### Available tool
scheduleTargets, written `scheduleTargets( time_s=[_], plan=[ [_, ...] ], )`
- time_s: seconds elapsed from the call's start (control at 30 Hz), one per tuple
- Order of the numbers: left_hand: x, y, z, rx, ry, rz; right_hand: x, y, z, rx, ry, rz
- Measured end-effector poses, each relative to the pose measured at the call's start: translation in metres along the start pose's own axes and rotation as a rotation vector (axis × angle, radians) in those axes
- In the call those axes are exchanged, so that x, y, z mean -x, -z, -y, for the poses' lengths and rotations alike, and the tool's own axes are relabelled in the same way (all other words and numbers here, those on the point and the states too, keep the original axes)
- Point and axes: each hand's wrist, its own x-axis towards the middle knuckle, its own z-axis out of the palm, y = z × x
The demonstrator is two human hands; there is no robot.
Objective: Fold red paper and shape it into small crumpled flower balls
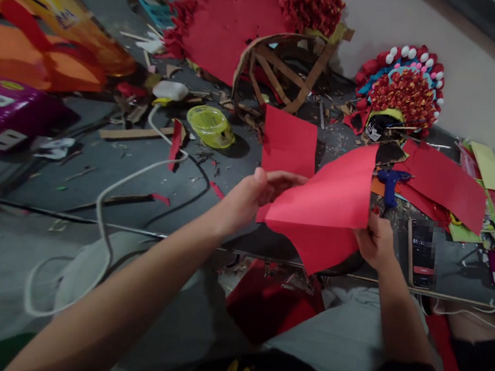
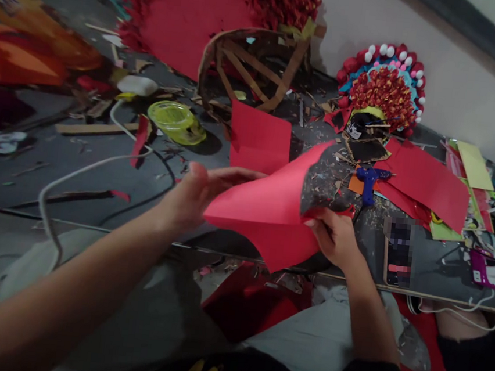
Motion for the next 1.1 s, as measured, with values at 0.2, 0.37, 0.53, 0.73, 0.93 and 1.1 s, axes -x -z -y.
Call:
scheduleTargets(
  time_s=[0.2,0.37,0.53,0.73,0.93,1.1],
  plan=[
    [-0.004,-0.006,-0.011,0.285,0.042,-0.200,-0.002,0.008,0.008,-0.056,-0.153,0.325],
    [-0.009,-0.007,-0.013,0.298,-0.057,-0.492,-0.001,0.024,0.011,-0.181,-0.299,0.593],
    [-0.004,-0.014,-0.002,0.183,0.021,-0.464,-0.003,0.019,0.010,-0.287,-0.396,0.491],
    [0.001,-0.026,0.008,0.006,0.041,-0.297,-0.003,-0.013,0.006,-0.515,-0.410,0.048],
    [0.005,-0.029,0.008,-0.075,-0.043,-0.344,0.001,-0.023,0.005,-0.393,-0.276,-0.150],
    [0.012,-0.027,0.010,-0.330,-0.253,-0.278,-0.003,-0.021,0.007,-0.237,-0.231,-0.260]
  ],
)
